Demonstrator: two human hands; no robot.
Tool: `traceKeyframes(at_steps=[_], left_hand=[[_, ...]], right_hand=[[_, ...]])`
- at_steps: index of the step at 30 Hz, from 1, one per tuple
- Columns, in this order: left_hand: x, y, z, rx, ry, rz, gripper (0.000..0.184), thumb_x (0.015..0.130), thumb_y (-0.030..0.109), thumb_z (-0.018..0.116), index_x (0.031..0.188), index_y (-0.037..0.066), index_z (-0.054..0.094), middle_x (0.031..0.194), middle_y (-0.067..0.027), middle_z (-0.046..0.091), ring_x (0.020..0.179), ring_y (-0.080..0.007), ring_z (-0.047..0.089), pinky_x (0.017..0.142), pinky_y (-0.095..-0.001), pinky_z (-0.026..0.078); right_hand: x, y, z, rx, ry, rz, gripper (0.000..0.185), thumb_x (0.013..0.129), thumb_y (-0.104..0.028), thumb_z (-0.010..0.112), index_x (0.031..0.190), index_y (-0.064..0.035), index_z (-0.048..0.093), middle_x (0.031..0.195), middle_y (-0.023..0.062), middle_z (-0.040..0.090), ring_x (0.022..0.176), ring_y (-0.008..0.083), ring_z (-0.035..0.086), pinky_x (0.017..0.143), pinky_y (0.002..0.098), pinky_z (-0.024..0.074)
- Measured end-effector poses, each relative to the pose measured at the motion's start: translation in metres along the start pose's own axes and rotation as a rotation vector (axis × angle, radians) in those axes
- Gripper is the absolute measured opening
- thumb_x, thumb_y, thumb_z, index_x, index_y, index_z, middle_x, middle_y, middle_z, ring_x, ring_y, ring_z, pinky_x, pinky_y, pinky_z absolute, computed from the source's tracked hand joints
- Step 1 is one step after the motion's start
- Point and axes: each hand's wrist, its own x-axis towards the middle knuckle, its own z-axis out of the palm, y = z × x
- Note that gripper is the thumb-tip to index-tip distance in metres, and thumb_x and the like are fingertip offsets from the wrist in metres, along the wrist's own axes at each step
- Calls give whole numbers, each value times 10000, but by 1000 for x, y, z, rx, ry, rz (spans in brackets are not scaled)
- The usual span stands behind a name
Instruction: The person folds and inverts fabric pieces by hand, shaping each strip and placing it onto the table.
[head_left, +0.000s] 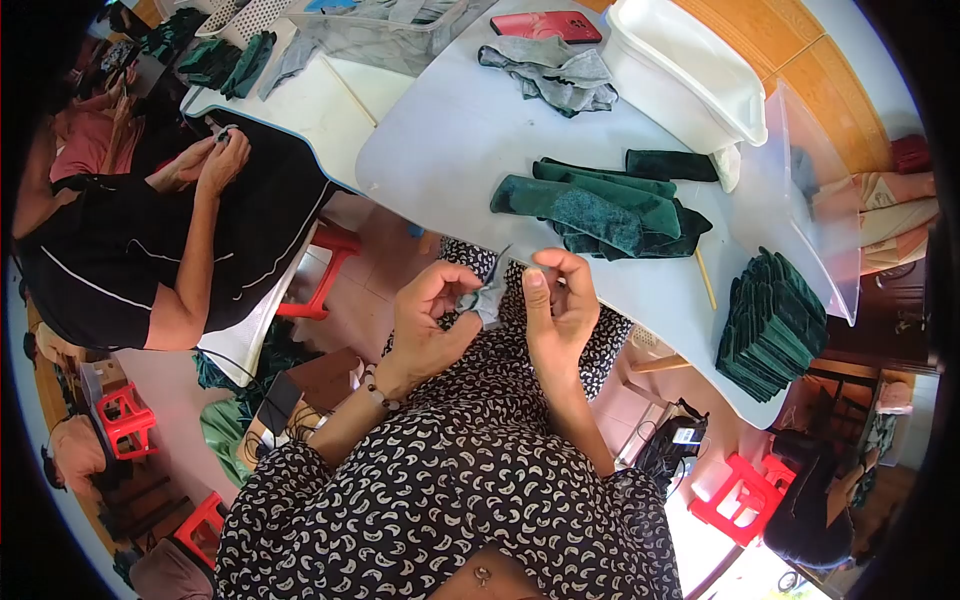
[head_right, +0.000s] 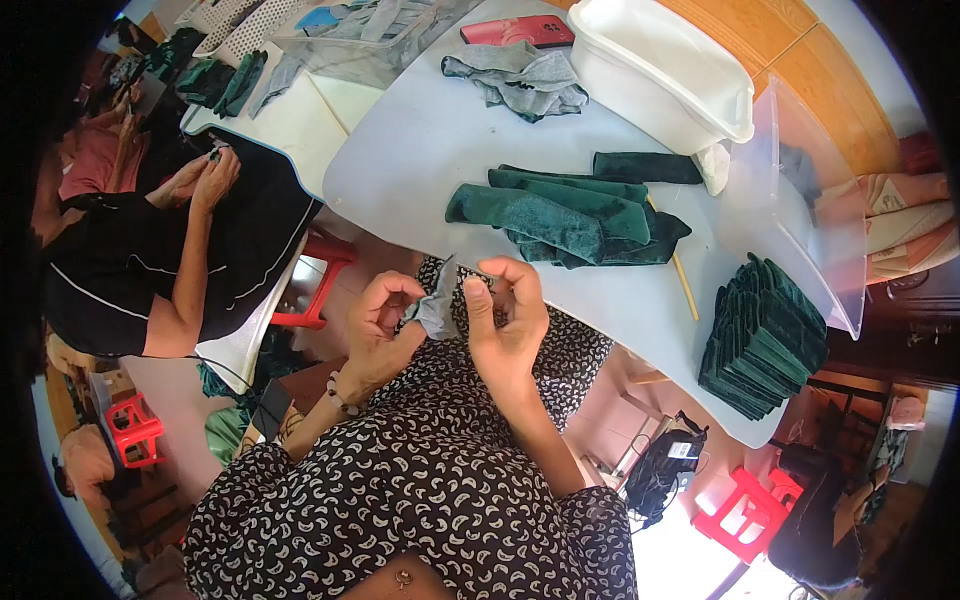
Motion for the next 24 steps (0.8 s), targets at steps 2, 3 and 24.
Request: traceKeyframes(at_steps=[2, 3, 24], left_hand=[[-1, -5, -3, -5, 50, 50, 297, 782, -105, 603, 1064, -18, 562, 1003, -28, 546, 897, -73, 556, 797, -207, 480], [-1, -4, -3, -5, 51, 50, 297, 782, -105, 603, 1064, -18, 562, 1003, -28, 546, 897, -73, 556, 797, -207, 480], [-5, 3, 9, 89, 97, 146, 288, 776, -29, 620, 1041, 24, 521, 922, -18, 480, 791, -72, 459, 681, -203, 426]], right_hand=[[-4, 5, -4, -86, -24, -130, 102, 930, -88, 698, 969, -33, 622, 870, 0, 583, 692, 55, 473, 597, 199, 393], [-6, 4, -4, -170, -48, -260, 112, 905, -76, 719, 964, -35, 632, 890, 29, 603, 681, 72, 491, 577, 207, 399], [-12, -5, 3, -404, -202, -704, 123, 834, -45, 729, 897, -43, 623, 858, 86, 638, 764, 261, 557, 688, 352, 451]])
